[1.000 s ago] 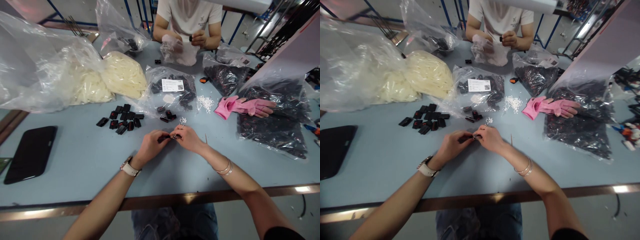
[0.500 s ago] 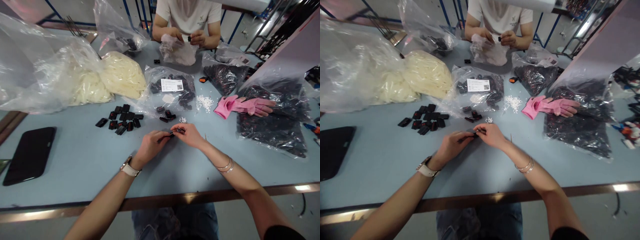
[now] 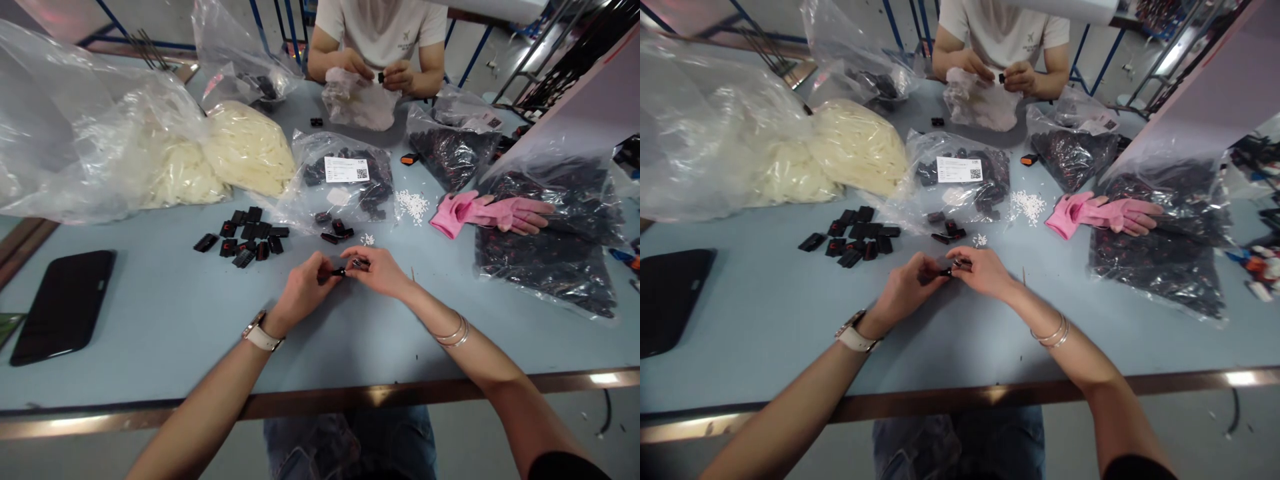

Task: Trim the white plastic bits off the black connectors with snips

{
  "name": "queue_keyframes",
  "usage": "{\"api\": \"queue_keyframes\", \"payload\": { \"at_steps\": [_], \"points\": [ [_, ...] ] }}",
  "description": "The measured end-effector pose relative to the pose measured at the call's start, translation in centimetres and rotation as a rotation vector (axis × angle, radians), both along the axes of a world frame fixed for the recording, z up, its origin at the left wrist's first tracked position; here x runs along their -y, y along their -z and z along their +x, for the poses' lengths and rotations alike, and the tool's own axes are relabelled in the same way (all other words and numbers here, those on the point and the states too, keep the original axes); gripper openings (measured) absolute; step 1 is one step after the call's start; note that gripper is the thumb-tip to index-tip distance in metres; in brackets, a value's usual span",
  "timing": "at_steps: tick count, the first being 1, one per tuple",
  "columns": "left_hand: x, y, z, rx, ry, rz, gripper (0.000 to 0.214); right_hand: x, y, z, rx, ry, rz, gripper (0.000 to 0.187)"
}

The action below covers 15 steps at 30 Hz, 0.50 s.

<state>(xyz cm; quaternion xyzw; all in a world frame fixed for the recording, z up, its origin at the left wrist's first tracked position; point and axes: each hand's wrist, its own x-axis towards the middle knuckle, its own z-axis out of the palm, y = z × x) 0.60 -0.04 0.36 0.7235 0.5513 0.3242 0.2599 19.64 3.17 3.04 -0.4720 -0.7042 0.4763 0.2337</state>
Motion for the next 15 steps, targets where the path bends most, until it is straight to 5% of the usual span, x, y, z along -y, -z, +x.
{"api": "queue_keyframes", "payload": {
  "at_steps": [10, 15],
  "points": [
    [0.3, 0.0, 0.1, -0.080, 0.056, 0.127, 0.018, 0.7, -1.5, -0.4, 0.320, -0.086, 0.187, 0.032],
    [0.1, 0.1, 0.0, -0.082, 0.046, 0.094, 0.018, 0.9, -0.1, -0.4, 0.360, -0.082, 0.398, 0.030]
  ]
}}
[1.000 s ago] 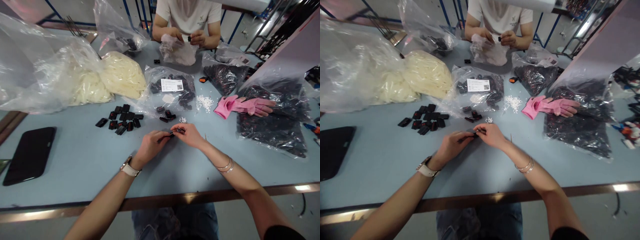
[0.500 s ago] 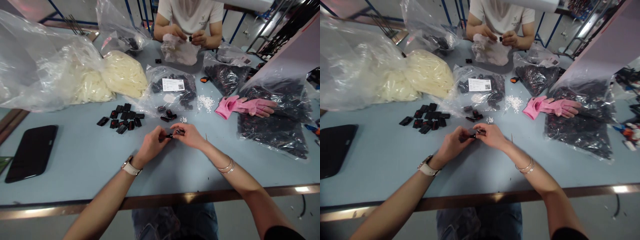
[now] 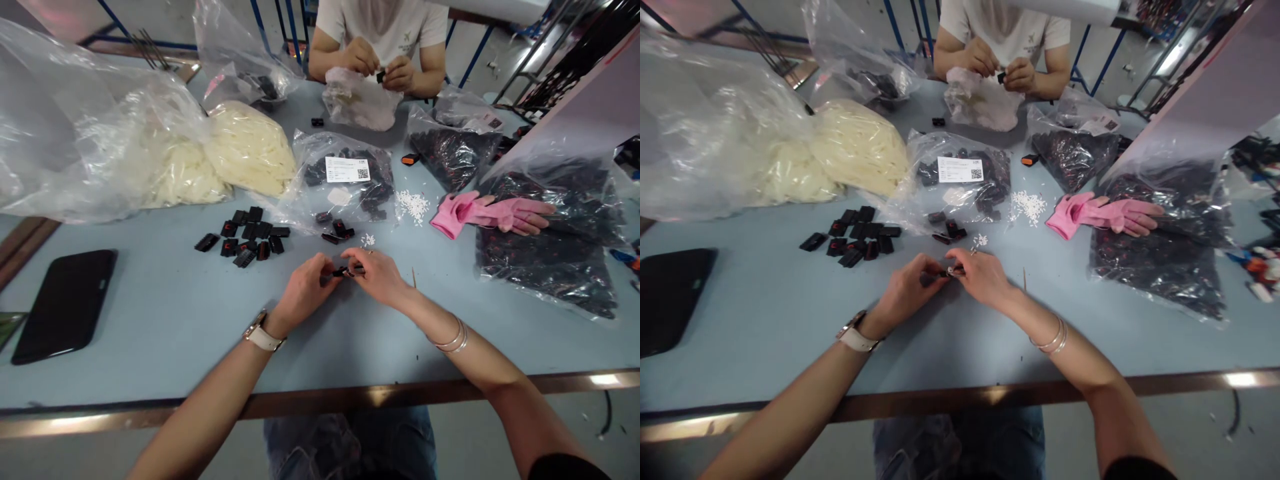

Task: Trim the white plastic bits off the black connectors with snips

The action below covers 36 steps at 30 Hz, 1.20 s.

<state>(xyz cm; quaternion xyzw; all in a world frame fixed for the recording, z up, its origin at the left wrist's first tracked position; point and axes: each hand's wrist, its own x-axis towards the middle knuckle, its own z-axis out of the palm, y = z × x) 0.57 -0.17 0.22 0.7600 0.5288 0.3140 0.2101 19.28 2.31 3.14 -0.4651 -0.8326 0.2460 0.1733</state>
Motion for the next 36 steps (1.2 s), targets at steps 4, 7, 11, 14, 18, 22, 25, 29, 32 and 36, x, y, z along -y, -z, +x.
{"api": "queue_keyframes", "payload": {
  "at_steps": [4, 7, 11, 14, 18, 22, 25, 29, 32, 36],
  "points": [
    [-0.2, 0.0, 0.0, 0.024, -0.048, -0.073, 0.020, 0.1, 1.6, 0.2, 0.042, -0.123, 0.192, 0.025],
    [-0.1, -0.1, 0.2, 0.039, -0.079, -0.109, 0.022, 0.2, 2.0, 0.2, 0.138, -0.173, 0.293, 0.022],
    [0.0, -0.4, 0.3, 0.042, -0.110, -0.142, 0.023, 0.6, 2.0, -0.1, 0.216, -0.233, 0.406, 0.017],
    [0.0, -0.7, 0.3, 0.049, -0.129, -0.175, 0.023, 0.7, 2.3, -0.1, 0.163, -0.207, 0.446, 0.016],
    [-0.1, -0.9, 0.2, 0.077, -0.124, -0.225, 0.022, 0.6, 3.0, 0.0, 0.068, -0.156, 0.434, 0.018],
    [-0.2, -0.8, 0.3, 0.075, -0.135, -0.216, 0.022, 0.5, 3.0, -0.1, 0.037, -0.172, 0.343, 0.025],
    [-0.2, -0.7, 0.3, 0.089, -0.132, -0.221, 0.022, 0.4, 2.9, -0.2, -0.045, -0.138, 0.235, 0.032],
    [-0.3, -0.6, 0.2, 0.109, -0.116, -0.217, 0.023, 0.4, 2.9, 0.0, -0.319, -0.049, 0.209, 0.028],
    [-0.4, -0.6, 0.1, 0.105, -0.086, -0.199, 0.021, 0.5, 2.7, 0.0, -0.588, 0.132, 0.201, 0.029],
    [-0.4, -0.7, 0.1, 0.075, -0.036, -0.163, 0.011, 0.8, 2.4, 0.0, -0.731, 0.214, 0.150, 0.048]
  ]
}}
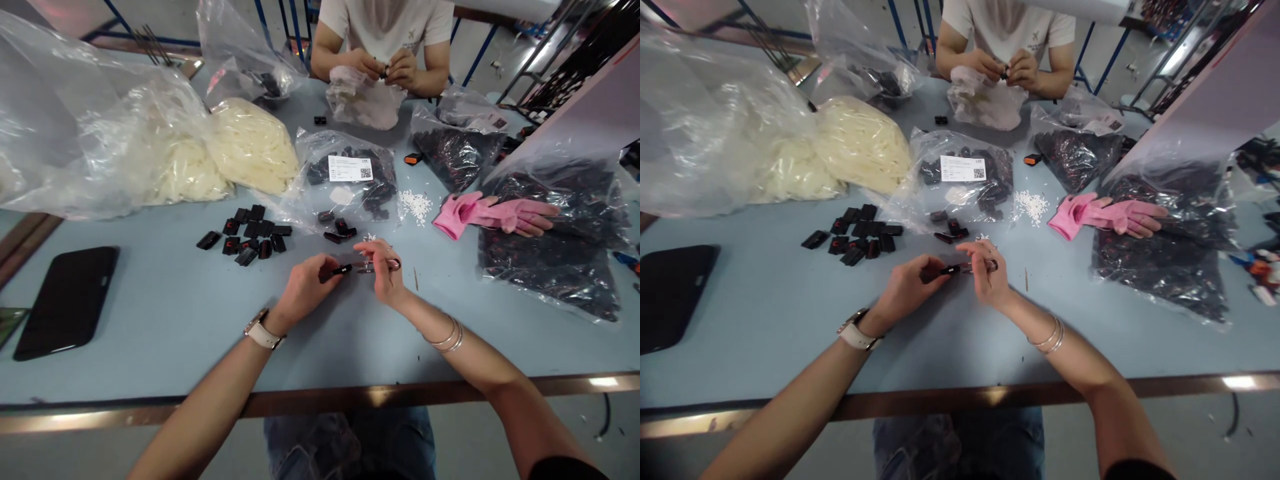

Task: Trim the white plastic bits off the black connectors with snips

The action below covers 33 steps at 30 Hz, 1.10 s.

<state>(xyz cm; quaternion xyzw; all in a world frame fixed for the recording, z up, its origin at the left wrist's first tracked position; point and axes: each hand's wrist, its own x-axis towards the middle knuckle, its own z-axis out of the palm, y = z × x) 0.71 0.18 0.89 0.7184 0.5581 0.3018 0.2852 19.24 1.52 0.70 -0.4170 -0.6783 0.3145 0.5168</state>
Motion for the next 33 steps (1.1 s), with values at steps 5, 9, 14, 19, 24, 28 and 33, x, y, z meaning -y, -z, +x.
{"api": "queue_keyframes", "payload": {
  "at_steps": [5, 9, 14, 19, 24, 28, 33],
  "points": [
    [0.0, 0.1, -0.1, -0.042, 0.023, 0.034, 0.005, 0.3, 0.6, -0.2, 0.009, -0.048, -0.198, 0.057],
    [0.0, 0.2, 0.0, -0.058, 0.022, 0.032, 0.004, 0.5, 0.8, -0.3, 0.041, -0.057, -0.234, 0.058],
    [0.0, 0.0, 0.0, -0.053, 0.019, 0.013, 0.006, 0.6, 0.5, -0.3, 0.088, -0.081, -0.237, 0.059],
    [0.1, 0.1, 0.0, -0.050, 0.015, 0.001, 0.006, 0.5, 0.6, -0.3, 0.143, -0.066, -0.232, 0.058],
    [0.1, 0.2, 0.0, -0.064, 0.010, 0.012, 0.006, 0.5, 0.2, -0.5, 0.184, -0.073, -0.207, 0.053],
    [0.1, 0.0, 0.0, -0.066, 0.013, 0.006, 0.006, 0.4, -0.6, -0.8, 0.232, -0.063, -0.202, 0.047],
    [0.1, -0.2, 0.0, -0.066, 0.001, -0.019, 0.007, 0.4, -0.7, -1.3, 0.374, -0.040, -0.151, 0.039]
  ]
}}
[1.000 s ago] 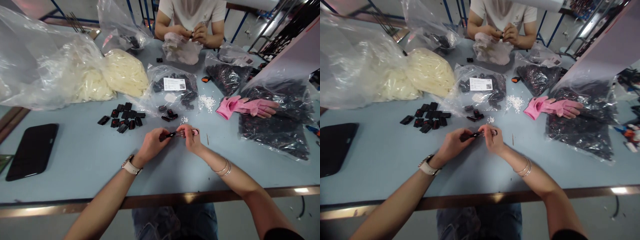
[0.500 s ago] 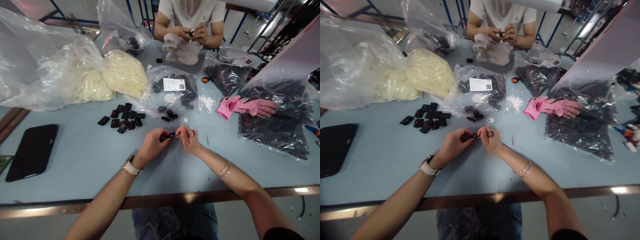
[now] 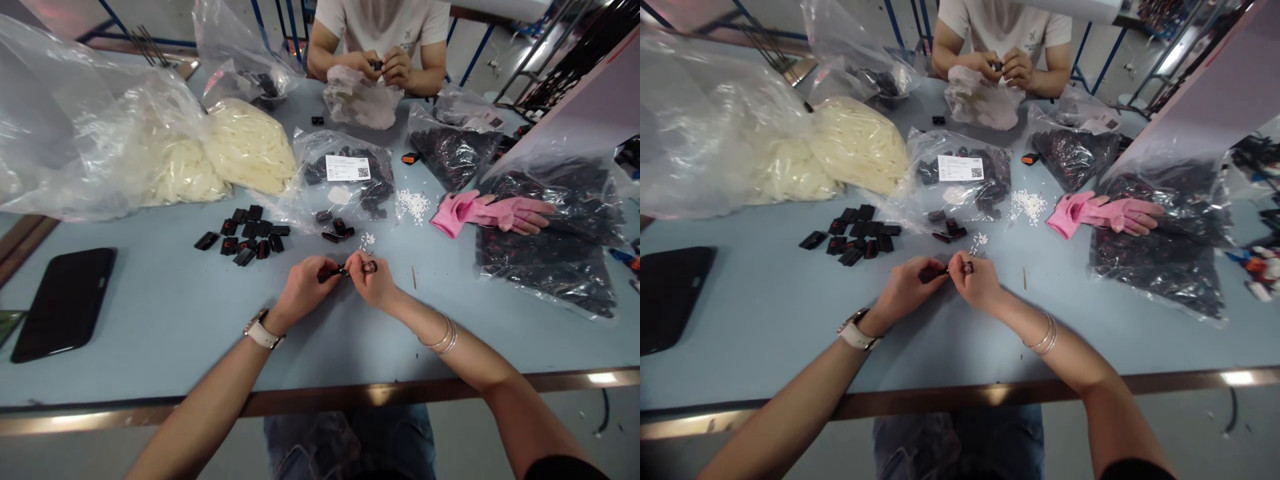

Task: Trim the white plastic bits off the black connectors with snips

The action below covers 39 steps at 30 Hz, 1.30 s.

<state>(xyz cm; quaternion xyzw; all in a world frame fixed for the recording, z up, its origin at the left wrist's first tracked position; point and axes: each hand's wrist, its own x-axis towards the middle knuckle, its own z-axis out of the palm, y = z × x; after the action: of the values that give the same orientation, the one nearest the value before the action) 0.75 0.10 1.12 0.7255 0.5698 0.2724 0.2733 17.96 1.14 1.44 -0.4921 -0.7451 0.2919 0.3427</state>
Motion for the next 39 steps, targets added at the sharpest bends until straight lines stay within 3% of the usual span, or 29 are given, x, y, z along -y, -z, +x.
{"api": "queue_keyframes", "payload": {
  "at_steps": [4, 10, 20, 30, 39],
  "points": [
    [0.0, 0.0, 0.0, 0.013, -0.013, -0.001, 0.007, 0.2, 0.5, 0.0, 0.036, -0.019, 0.047, 0.036],
    [-0.1, 0.2, -0.1, 0.038, -0.019, 0.000, 0.009, 0.4, 1.0, 0.4, -0.104, 0.007, 0.024, 0.041],
    [0.0, 0.4, -0.1, 0.005, -0.020, 0.007, 0.006, 0.2, 0.8, 0.2, 0.004, -0.021, 0.069, 0.033],
    [-0.1, 0.4, -0.1, 0.033, -0.012, 0.007, 0.006, 0.3, 0.8, 0.5, -0.074, -0.002, -0.011, 0.042],
    [-0.1, 0.4, 0.0, 0.032, -0.002, 0.014, 0.005, 0.4, 1.2, 0.4, -0.145, -0.012, 0.008, 0.044]
  ]
}}
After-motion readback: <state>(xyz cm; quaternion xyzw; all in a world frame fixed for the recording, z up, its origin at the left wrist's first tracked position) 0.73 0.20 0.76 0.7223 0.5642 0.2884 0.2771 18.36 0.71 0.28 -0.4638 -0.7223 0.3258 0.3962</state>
